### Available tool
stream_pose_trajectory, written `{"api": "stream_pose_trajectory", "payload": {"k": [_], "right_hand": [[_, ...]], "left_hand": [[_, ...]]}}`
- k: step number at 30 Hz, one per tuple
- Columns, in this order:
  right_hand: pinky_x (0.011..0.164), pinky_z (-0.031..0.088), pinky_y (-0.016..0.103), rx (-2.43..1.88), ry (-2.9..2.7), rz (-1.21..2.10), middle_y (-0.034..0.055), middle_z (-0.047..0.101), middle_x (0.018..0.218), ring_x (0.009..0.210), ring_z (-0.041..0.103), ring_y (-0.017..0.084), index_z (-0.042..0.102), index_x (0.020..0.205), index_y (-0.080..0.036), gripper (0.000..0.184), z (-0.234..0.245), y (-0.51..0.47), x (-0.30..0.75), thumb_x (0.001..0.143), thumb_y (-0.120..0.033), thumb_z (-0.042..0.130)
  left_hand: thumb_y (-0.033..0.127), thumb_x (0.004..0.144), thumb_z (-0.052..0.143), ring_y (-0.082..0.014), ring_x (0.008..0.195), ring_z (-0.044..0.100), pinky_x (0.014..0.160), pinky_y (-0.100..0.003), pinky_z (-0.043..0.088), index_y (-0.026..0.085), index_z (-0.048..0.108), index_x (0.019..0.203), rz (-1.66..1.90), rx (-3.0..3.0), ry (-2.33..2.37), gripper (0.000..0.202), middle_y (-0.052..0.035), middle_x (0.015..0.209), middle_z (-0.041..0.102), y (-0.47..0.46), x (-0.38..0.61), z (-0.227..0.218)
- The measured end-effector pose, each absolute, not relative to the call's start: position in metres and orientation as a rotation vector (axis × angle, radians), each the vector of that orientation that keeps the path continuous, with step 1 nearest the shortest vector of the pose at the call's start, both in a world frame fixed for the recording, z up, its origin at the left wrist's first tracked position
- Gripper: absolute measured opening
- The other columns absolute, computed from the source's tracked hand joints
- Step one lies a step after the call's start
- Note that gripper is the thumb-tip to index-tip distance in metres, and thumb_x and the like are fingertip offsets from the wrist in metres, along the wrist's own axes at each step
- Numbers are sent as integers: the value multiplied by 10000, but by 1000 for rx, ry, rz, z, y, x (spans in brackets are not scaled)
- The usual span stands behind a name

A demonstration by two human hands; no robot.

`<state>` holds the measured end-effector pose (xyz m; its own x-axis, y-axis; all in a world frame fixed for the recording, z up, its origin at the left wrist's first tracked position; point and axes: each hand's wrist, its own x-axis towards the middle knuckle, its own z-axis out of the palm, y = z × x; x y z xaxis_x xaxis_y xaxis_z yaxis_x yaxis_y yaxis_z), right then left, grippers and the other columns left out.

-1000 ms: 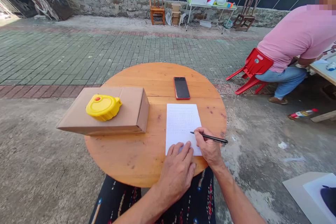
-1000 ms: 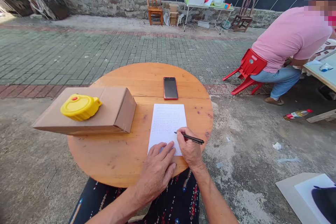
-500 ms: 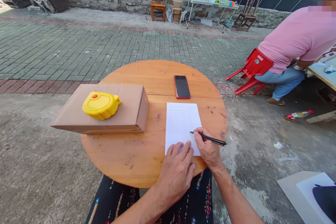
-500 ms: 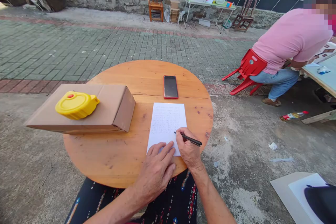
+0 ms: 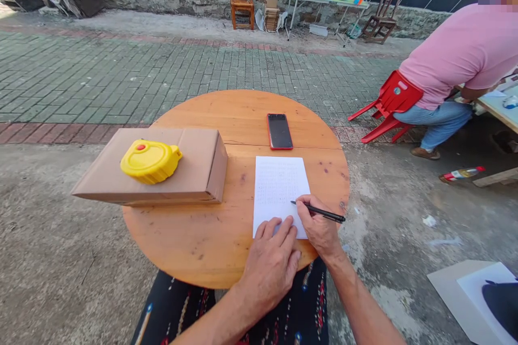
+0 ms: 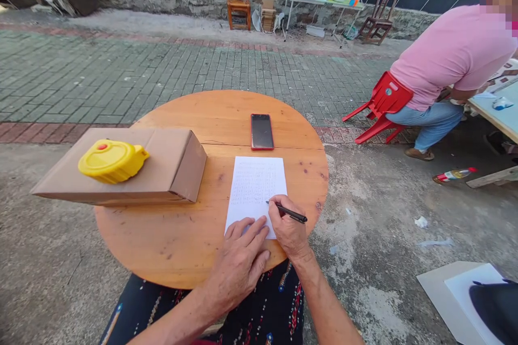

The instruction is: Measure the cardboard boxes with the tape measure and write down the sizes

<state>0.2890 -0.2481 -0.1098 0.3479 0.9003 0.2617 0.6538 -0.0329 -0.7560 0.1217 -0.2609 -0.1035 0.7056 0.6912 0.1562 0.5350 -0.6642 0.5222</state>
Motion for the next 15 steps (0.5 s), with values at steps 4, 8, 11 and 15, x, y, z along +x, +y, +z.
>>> {"api": "stream_pose_trajectory", "payload": {"k": [4, 8, 11, 15], "right_hand": [[620, 495, 253, -1763, -1388, 349, -3, 672, 684, 604, 615, 152, 614, 778, -226, 194, -105, -248, 288, 905, -313, 495], [620, 485, 247, -1751, -1392, 357, -7, 661, 668, 608, 612, 149, 608, 759, -223, 201, -103, -250, 287, 900, -304, 491], [613, 477, 246, -1753, -1383, 363, -11, 653, 660, 596, 601, 145, 608, 755, -221, 199, -105, -250, 288, 897, -302, 495], [604, 478, 249, -1740, -1333, 400, -12, 646, 671, 592, 592, 141, 613, 775, -218, 191, -110, -252, 289, 901, -316, 507]], "left_hand": [[218, 918, 539, -322, 1223, 498, 1039, -540, 423, 165, 581, 1296, 469, 2467, 941, 384, -80, 1439, 555, -261, 122, -104], [229, 929, 528, -321, 1219, 493, 1045, -531, 420, 155, 579, 1295, 446, 2466, 945, 377, -75, 1438, 555, -260, 122, -102], [232, 934, 523, -318, 1212, 497, 1036, -522, 426, 157, 581, 1288, 450, 2469, 942, 367, -75, 1430, 562, -259, 122, -100], [224, 934, 518, -316, 1208, 502, 1035, -520, 425, 160, 581, 1285, 461, 2467, 947, 362, -74, 1421, 570, -260, 120, -99]]}}
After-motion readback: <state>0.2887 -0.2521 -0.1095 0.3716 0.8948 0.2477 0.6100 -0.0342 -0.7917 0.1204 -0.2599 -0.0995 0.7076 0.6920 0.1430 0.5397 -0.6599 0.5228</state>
